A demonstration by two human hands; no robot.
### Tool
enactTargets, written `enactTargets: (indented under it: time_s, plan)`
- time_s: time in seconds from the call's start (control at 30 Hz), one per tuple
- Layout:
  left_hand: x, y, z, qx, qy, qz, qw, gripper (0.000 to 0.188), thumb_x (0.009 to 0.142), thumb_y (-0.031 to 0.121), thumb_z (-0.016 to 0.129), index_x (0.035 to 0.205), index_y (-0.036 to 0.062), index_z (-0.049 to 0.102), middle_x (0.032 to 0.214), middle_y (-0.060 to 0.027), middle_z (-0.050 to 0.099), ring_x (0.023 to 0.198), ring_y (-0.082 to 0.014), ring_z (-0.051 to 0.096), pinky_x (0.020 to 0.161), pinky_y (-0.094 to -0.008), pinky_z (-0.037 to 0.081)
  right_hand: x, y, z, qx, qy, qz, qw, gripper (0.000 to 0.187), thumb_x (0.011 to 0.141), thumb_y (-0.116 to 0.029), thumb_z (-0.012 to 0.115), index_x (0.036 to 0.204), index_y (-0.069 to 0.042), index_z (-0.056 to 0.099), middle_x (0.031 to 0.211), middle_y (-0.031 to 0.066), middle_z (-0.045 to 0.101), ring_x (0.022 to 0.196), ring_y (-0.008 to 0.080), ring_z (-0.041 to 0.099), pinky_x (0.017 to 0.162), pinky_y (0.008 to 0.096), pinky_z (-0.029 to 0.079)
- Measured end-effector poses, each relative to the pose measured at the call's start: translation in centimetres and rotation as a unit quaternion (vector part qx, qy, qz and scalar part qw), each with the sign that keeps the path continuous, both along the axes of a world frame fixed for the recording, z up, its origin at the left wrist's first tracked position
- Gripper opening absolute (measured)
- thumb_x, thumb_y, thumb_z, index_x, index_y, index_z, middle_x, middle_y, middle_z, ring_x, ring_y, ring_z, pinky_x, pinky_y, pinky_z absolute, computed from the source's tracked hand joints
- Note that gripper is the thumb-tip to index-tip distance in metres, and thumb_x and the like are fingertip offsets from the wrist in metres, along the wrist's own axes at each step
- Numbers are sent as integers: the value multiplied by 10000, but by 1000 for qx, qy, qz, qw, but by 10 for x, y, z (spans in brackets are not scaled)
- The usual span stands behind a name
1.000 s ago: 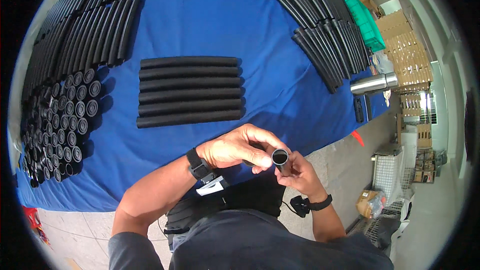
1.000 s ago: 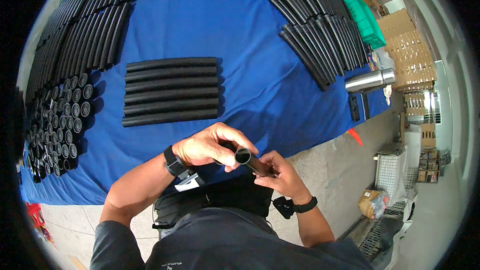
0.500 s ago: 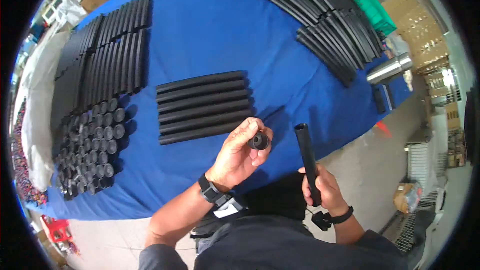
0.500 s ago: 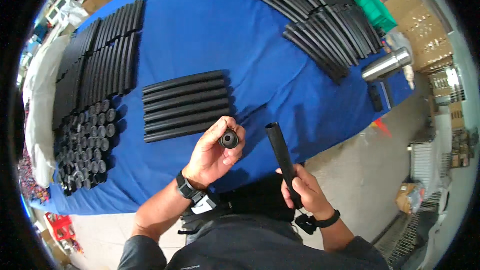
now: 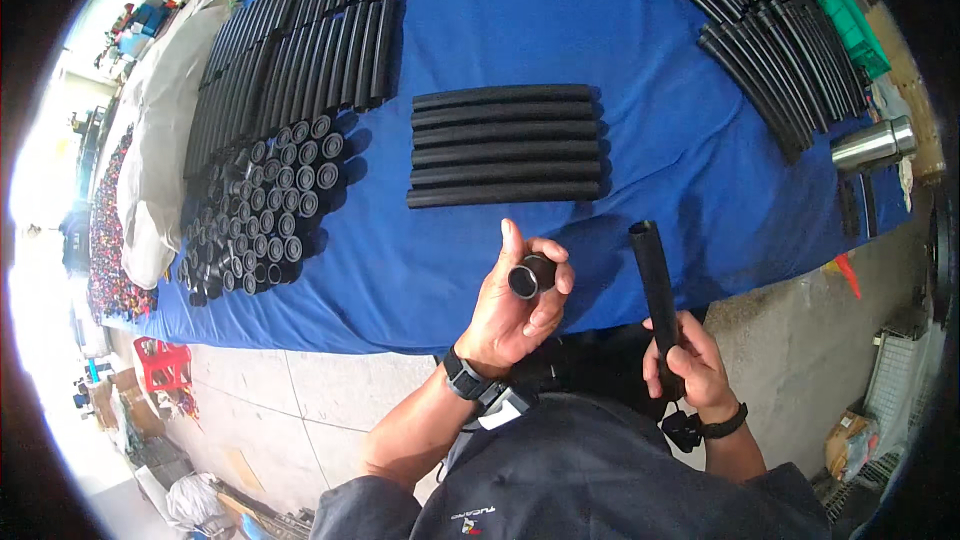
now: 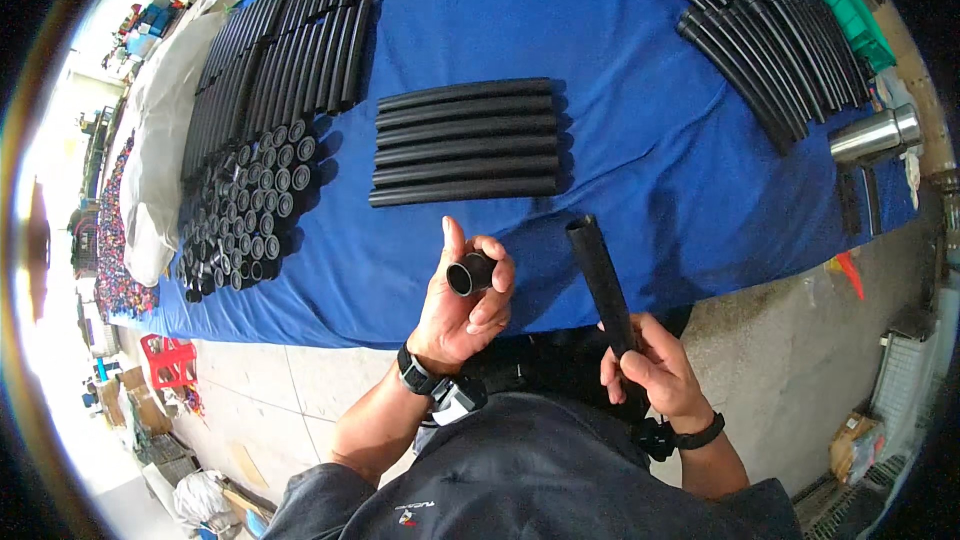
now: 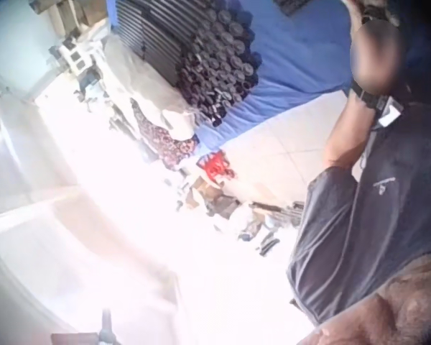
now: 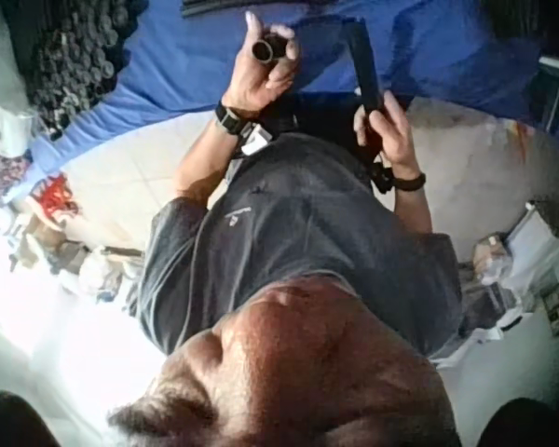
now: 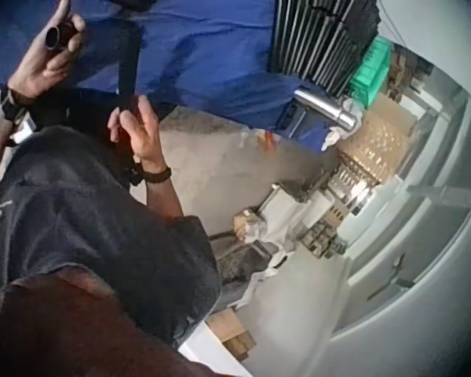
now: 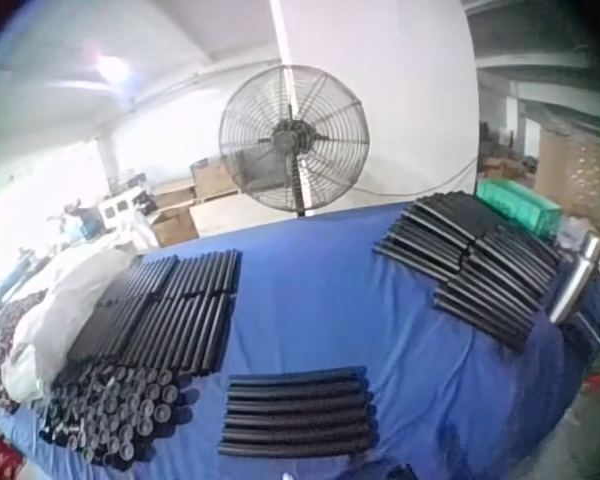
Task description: The person repeatedly picks up small black cylindrical caps and longer black foam tubes from a blue-covered table. They insert the caps into the ends of the foam tubes and place the assembled units into a growing stack on the right side of the table.
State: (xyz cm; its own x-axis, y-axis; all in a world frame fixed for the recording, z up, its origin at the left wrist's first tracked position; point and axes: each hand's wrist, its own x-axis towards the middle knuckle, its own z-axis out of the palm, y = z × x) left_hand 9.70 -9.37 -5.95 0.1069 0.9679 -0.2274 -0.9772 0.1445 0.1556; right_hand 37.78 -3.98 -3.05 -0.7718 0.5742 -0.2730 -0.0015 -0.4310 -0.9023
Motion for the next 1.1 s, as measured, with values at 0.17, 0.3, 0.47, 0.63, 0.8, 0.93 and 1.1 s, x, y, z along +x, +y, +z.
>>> enactTargets:
  time_s: [0.17, 0.3, 0.47, 0.63, 0.8, 0.93, 1.1]
  plan:
    - [4, -4, -1, -57, 71, 56, 994, 604, 1045, 616, 351, 1063, 84, 636, 849, -88, 617, 491, -119, 449, 418, -224, 367, 4, 4, -4, 33, 23, 55, 998, 537, 1080, -380, 484, 1439, 18, 442, 792, 67, 621, 594, 119, 579, 537, 280, 491]
    - [-1, -2, -6, -58, 223, 177, 957, 596, 1017, 651, 386, 1057, 111, 635, 866, -39, 545, 644, -127, 471, 507, -234, 381, -12, -4, -3, -61, -28, 131, 989, 498, 1097, -325, 457, 1459, 16, 428, 761, 35, 584, 577, 105, 545, 535, 270, 466]
    - [-6, 4, -9, -75, 307, 217, 924, 608, 1008, 668, 399, 1032, 98, 611, 850, -49, 542, 664, -144, 482, 598, -285, 420, -43, -11, -19, -100, -27, 189, 977, 485, 1104, -305, 446, 1461, 22, 419, 766, 22, 585, 561, 88, 540, 537, 252, 466]
    - [-12, 3, -16, -50, 383, 240, 891, 598, 1019, 644, 412, 1005, 76, 597, 837, -64, 567, 679, -155, 508, 630, -291, 434, -54, -5, -21, -148, -30, 186, 971, 474, 1105, -322, 443, 1435, 17, 421, 766, 24, 590, 568, 94, 577, 517, 249, 474]
    - [-11, 0, -14, -53, 523, 262, 810, 501, 1068, 504, 461, 903, 50, 592, 787, -81, 605, 670, -139, 520, 627, -278, 430, -55, 0, -17, -146, -67, 209, 965, 448, 1101, -334, 456, 1390, 7, 475, 761, 16, 583, 547, 84, 571, 467, 242, 446]
    - [-11, -2, -18, -53, 562, 251, 787, 411, 1088, 326, 489, 829, 29, 608, 757, -58, 619, 692, -100, 492, 659, -270, 400, -51, 0, -15, -132, -87, 195, 968, 421, 1099, -323, 465, 1368, -5, 521, 745, 1, 563, 513, 68, 526, 462, 232, 430]
    - [-7, -2, -14, -85, 618, 245, 742, 403, 1092, 297, 477, 805, 30, 570, 713, -70, 591, 643, -115, 493, 615, -276, 392, -48, 5, -10, -82, -134, 191, 969, 406, 1095, -302, 477, 1374, -14, 543, 713, -20, 536, 494, 52, 489, 443, 224, 409]
